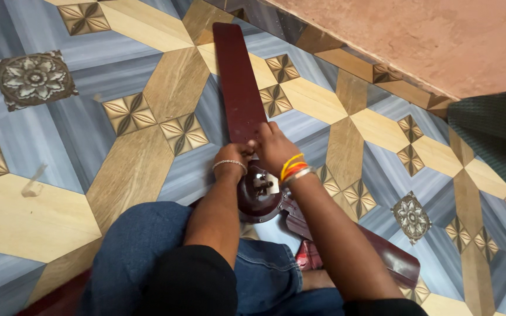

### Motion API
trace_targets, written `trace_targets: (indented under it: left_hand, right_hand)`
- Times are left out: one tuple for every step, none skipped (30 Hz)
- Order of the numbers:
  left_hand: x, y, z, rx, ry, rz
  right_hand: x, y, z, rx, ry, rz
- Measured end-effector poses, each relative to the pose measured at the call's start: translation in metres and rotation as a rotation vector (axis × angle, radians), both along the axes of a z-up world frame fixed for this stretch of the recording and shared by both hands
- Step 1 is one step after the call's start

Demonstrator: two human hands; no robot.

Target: The person sits on the floor and uses a screwdriver to tighten screws on the central hub of a ceiling fan lying on the floor. The person repeatedly adjusts the fan blades and tightens the mounting screws.

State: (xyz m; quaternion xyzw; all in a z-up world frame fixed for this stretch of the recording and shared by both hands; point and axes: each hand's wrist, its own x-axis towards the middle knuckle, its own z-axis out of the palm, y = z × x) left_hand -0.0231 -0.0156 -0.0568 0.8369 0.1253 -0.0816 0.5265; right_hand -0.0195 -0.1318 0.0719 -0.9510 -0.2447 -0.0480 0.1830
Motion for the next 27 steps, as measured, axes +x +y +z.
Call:
trace_targets:
  left_hand:
    - [-0.002,0.0,-0.001,0.002,0.003,0.011]
    - [-0.002,-0.001,-0.001,0.006,0.003,0.025]
    - [-0.001,-0.003,-0.002,0.01,0.003,0.04]
    - [0.002,-0.003,-0.003,0.018,0.013,0.027]
    - [0.005,-0.005,-0.004,0.027,0.023,0.014]
    - [0.005,-0.004,-0.007,0.039,0.039,0.001]
    - [0.006,-0.003,-0.01,0.016,-0.01,-0.005]
    - [0.009,-0.003,-0.012,-0.006,-0.061,-0.014]
    - [0.011,-0.002,-0.013,-0.027,-0.112,-0.023]
    - [0.01,-0.002,-0.015,-0.039,-0.107,-0.04]
    - [0.009,-0.002,-0.015,-0.051,-0.101,-0.056]
    - [0.01,-0.001,-0.013,-0.061,-0.101,-0.072]
    - [0.011,-0.002,-0.01,-0.05,-0.068,-0.037]
    - [0.009,-0.004,-0.008,-0.04,-0.032,-0.004]
    - [0.008,-0.005,-0.005,-0.03,0.004,0.03]
    - [0.007,-0.005,-0.003,0.013,-0.013,0.009]
    - [0.007,-0.005,-0.002,0.055,-0.031,-0.013]
    - [0.006,-0.006,-0.001,0.096,-0.047,-0.035]
    - [0.005,-0.006,-0.001,0.085,-0.043,-0.04]
    - [0.005,-0.007,0.0,0.074,-0.044,-0.044]
    - [0.006,-0.007,0.0,0.063,-0.046,-0.048]
    - [0.006,-0.006,0.0,0.035,-0.037,-0.043]
    - [0.006,-0.006,-0.001,0.006,-0.029,-0.038]
    - [0.006,-0.006,-0.002,-0.024,-0.019,-0.035]
    - [0.007,-0.005,-0.002,-0.006,-0.023,-0.042]
    - [0.007,-0.004,-0.003,0.013,-0.027,-0.049]
    - [0.007,-0.004,-0.003,0.031,-0.03,-0.056]
  right_hand:
    - [-0.003,-0.004,-0.006,0.081,-0.01,0.043]
    - [-0.004,-0.006,-0.01,0.164,-0.022,0.091]
    - [-0.006,-0.008,-0.014,0.246,-0.033,0.139]
    - [-0.008,-0.009,-0.017,0.275,-0.039,0.089]
    - [-0.011,-0.012,-0.019,0.304,-0.044,0.039]
    - [-0.015,-0.011,-0.023,0.335,-0.041,-0.011]
    - [-0.019,-0.011,-0.025,0.351,-0.049,-0.071]
    - [-0.02,-0.012,-0.026,0.369,-0.058,-0.133]
    - [-0.02,-0.011,-0.027,0.386,-0.067,-0.195]
    - [-0.021,-0.01,-0.029,0.364,-0.029,-0.273]
    - [-0.021,-0.008,-0.03,0.341,0.009,-0.351]
    - [-0.019,-0.006,-0.031,0.321,0.043,-0.427]
    - [-0.017,-0.005,-0.031,0.378,0.013,-0.355]
    - [-0.018,-0.005,-0.033,0.432,-0.016,-0.285]
    - [-0.018,-0.005,-0.035,0.485,-0.044,-0.215]
    - [-0.02,-0.006,-0.037,0.543,-0.019,-0.189]
    - [-0.021,-0.008,-0.04,0.601,0.007,-0.162]
    - [-0.024,-0.01,-0.042,0.657,0.034,-0.136]
    - [-0.026,-0.014,-0.044,0.623,0.039,-0.102]
    - [-0.026,-0.019,-0.044,0.59,0.04,-0.066]
    - [-0.027,-0.023,-0.045,0.557,0.04,-0.03]
    - [-0.028,-0.025,-0.046,0.585,0.067,-0.033]
    - [-0.028,-0.027,-0.047,0.613,0.093,-0.036]
    - [-0.029,-0.029,-0.049,0.64,0.121,-0.041]
    - [-0.029,-0.03,-0.05,0.633,0.089,-0.082]
    - [-0.029,-0.031,-0.052,0.627,0.059,-0.123]
    - [-0.029,-0.031,-0.054,0.621,0.029,-0.164]
